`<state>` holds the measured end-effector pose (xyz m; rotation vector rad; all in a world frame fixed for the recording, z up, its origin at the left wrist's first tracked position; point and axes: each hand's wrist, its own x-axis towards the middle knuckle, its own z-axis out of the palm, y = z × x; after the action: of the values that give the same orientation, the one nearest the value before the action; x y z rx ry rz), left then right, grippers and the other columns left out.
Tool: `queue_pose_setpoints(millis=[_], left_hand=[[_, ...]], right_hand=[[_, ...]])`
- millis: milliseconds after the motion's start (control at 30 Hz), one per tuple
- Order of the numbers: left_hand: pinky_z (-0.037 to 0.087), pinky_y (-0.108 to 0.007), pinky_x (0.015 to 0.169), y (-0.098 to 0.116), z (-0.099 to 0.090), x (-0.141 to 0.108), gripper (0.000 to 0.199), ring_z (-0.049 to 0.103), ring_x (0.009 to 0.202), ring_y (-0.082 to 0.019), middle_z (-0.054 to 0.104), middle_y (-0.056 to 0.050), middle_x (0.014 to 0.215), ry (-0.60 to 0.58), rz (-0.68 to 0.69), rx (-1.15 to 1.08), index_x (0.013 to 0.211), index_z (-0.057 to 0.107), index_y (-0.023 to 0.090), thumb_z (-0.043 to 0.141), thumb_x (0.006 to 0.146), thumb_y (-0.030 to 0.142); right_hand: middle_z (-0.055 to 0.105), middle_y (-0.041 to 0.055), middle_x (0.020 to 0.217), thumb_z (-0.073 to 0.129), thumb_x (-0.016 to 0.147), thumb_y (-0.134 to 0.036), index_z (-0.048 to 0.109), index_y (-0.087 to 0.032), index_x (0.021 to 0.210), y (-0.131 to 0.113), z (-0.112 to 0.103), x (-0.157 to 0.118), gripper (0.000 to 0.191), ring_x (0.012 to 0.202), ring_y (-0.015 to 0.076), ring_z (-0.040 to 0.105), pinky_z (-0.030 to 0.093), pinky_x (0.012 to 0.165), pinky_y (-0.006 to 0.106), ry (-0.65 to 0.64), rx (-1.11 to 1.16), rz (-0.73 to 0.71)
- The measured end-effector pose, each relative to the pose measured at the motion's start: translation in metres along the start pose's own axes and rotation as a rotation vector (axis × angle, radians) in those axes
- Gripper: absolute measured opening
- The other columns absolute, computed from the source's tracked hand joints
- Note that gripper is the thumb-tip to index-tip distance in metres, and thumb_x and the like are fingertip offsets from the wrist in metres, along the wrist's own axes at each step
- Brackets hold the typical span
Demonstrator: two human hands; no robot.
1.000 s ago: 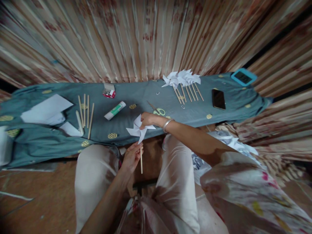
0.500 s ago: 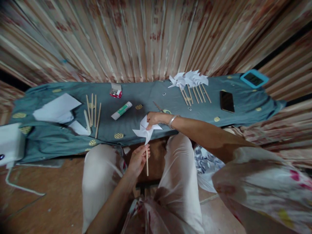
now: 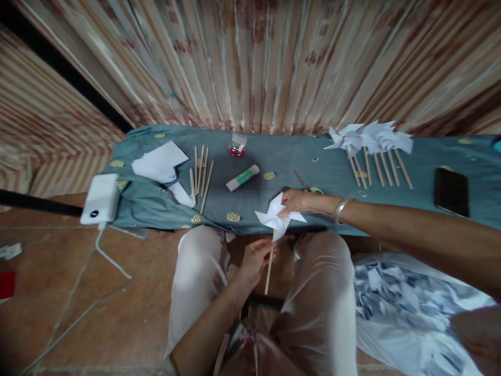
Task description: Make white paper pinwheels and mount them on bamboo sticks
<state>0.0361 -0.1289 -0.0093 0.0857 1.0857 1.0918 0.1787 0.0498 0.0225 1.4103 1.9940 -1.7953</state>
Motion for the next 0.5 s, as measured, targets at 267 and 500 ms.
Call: queue_pose_setpoints(millis=[267, 500], left_hand=[[0.034, -0.024, 0.053, 0.0039, -0.0033, 0.0018, 0.037, 0.049, 0.047, -0.008, 0.061, -0.001, 0.052, -0.028, -0.008, -0.015, 0.057, 0.070, 0.012, 0.091, 0.039, 0.037], [0.037, -0.024, 0.056, 0.0031, -0.0051, 0.0053, 0.038, 0.052, 0.050, -0.009, 0.061, -0.002, 0.053, -0.030, -0.044, -0.020, 0.056, 0.069, 0.012, 0.092, 0.036, 0.036]], right_hand=[[0.077, 0.0074, 0.090, 0.090, 0.045, -0.044, 0.072, -0.017, 0.082, -0.0072, 0.0020, -0.0075, 0.049, 0.089, 0.0247, 0.070, 0.054, 0.082, 0.033, -0.017, 0.106, 0.078], [0.077, 0.0060, 0.087, 0.090, 0.044, -0.044, 0.073, -0.018, 0.080, -0.0014, 0.0026, -0.0030, 0.048, 0.090, 0.0248, 0.070, 0.054, 0.086, 0.035, -0.015, 0.133, 0.050]])
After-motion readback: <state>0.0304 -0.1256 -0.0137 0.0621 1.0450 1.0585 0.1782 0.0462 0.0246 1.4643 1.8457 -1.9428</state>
